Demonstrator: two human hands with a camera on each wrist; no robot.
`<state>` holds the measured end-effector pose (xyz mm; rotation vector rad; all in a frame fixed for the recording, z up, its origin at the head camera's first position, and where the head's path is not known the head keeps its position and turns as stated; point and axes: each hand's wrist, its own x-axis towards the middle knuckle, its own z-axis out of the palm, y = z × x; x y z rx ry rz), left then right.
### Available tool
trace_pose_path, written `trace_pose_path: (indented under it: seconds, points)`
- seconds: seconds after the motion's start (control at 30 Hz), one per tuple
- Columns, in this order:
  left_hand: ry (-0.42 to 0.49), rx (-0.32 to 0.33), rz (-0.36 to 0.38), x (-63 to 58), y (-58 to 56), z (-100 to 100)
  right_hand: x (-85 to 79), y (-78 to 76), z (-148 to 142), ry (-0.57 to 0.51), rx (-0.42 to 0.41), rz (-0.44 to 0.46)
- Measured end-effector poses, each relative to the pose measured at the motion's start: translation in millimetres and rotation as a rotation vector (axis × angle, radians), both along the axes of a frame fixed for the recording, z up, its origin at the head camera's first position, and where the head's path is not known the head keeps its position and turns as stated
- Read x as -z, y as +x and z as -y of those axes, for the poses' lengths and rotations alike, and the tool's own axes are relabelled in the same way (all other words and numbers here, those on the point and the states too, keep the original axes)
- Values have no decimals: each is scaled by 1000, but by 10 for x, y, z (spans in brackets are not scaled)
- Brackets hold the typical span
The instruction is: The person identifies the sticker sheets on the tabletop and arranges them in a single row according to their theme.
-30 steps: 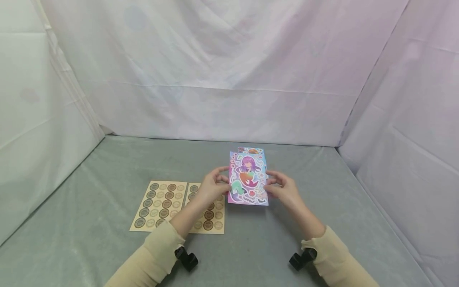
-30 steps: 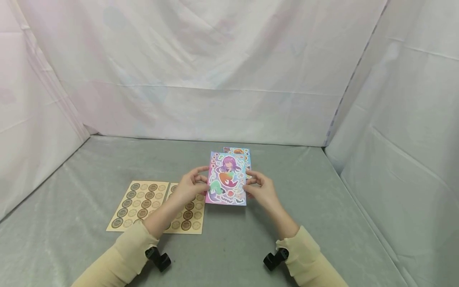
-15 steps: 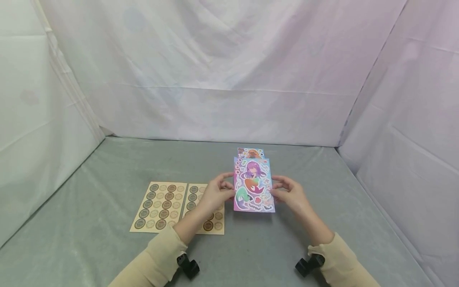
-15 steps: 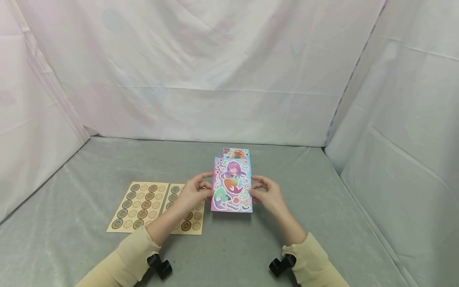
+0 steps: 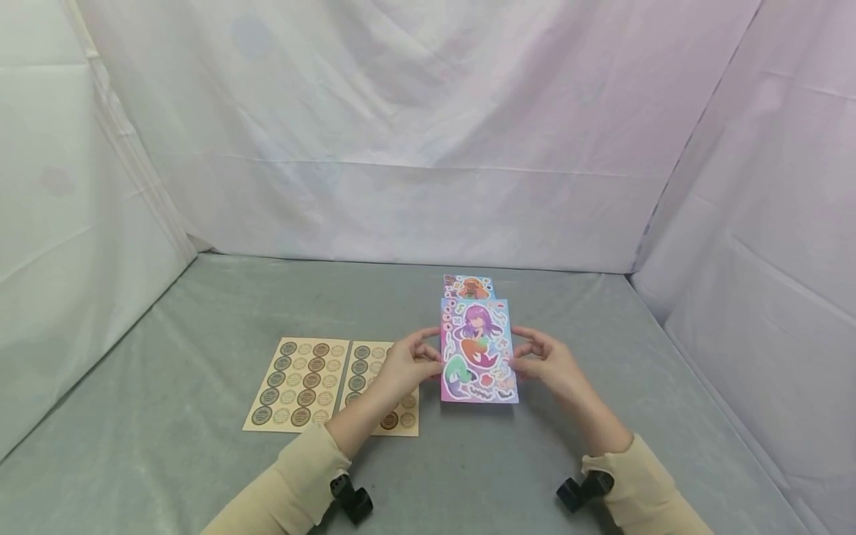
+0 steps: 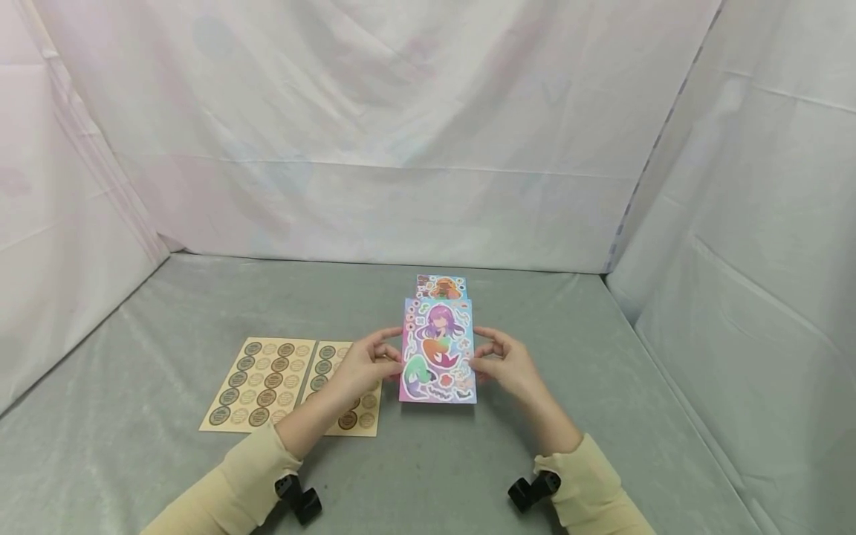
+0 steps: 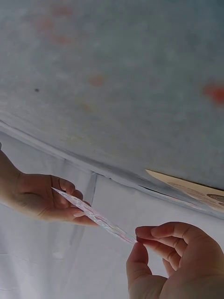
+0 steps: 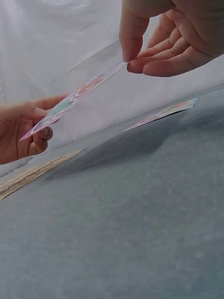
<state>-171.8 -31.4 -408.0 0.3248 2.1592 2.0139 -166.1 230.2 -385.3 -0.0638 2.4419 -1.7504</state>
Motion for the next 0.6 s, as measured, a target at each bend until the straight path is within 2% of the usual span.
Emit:
trace_pose_path:
  seconds: [0.27, 0.6]
  points:
    - [-3, 37, -3, 66, -16, -28, 32, 4, -68, 16, -33, 27]
    - [-51, 60, 20, 46, 28, -40, 13, 30, -121, 61, -77, 51]
